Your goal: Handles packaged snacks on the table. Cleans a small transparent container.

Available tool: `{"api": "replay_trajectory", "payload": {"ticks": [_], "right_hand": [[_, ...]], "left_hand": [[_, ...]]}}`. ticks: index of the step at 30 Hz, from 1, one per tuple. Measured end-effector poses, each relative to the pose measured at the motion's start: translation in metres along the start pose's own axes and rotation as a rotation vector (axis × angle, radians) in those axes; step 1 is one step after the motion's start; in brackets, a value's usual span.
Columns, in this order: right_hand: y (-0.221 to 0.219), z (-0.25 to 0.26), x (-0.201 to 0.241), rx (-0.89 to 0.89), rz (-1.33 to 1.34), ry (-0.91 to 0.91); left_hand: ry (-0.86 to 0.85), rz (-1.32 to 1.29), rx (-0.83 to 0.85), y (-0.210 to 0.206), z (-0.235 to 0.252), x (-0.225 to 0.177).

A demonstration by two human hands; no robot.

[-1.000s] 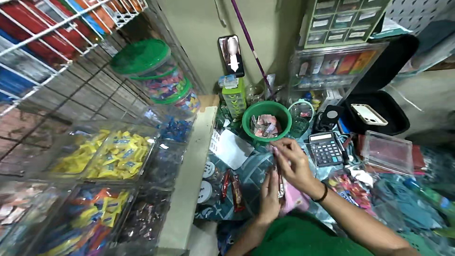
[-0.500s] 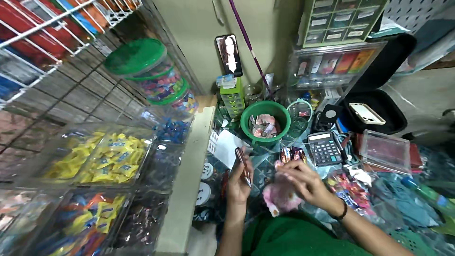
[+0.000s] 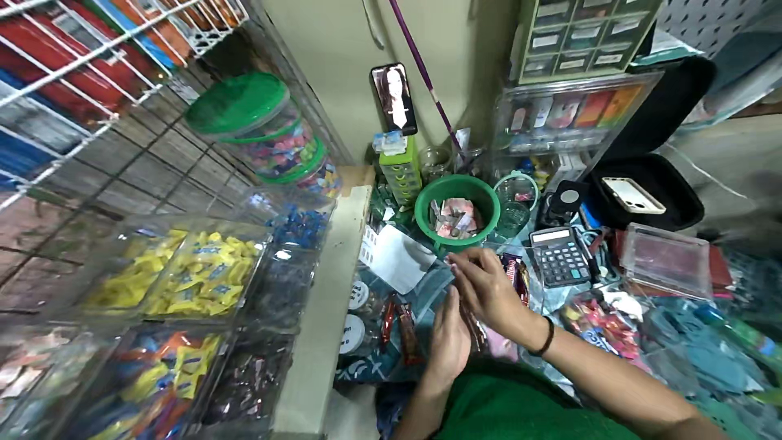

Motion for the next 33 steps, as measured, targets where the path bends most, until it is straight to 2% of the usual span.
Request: {"api": "replay_trajectory", "payload": {"ticks": [2, 6, 9, 13, 17, 21, 25, 28, 33], "right_hand": [[0.0, 0.0, 0.004, 0.016, 0.014, 0.032], [0.001, -0.012, 0.01, 0.068, 0.028, 0.064], [0.003, -0.011, 0.007, 0.078, 0.02, 0.032], [0.001, -0.011, 0.015, 0.068, -0.012, 0.138], [0.008, -0.015, -0.006, 0.029, -0.048, 0.152], [0.021, -0.02, -0.03, 0.068, -0.081, 0.067], [0.037, -0.002, -0.009, -0.082, -0.028, 0.032], [0.019, -0.001, 0.009, -0.027, 0.006, 0.075], [-0.016, -0.049, 0.015, 0.053, -0.005, 0.282]], "left_hand": [[-0.042, 0.004, -0.031, 0.001, -0.001, -0.002], [-0.042, 0.019, -0.196, 0.015, 0.008, -0.008], [-0.082, 0.129, -0.113, 0.022, 0.012, -0.007], [-0.188, 0.32, -0.068, 0.017, 0.0, -0.002], [-0.198, 0.219, -0.093, 0.019, 0.0, -0.009], [-0.203, 0.143, -0.06, 0.023, 0.004, -0.021], [-0.133, 0.131, -0.037, 0.021, 0.007, -0.017], [-0.088, 0.072, -0.099, 0.01, 0.003, -0.016], [-0.062, -0.072, -0.139, 0.021, 0.016, -0.018]]}}
Point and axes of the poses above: each hand's wrist, its own z-axis towards the middle knuckle, its own y-axis out of the back of the hand, x = y × z, the point moved 2 cm from there along z, towards the middle knuckle, and after that the axes turned 4 degrees about -z, right-handed, at the moved point
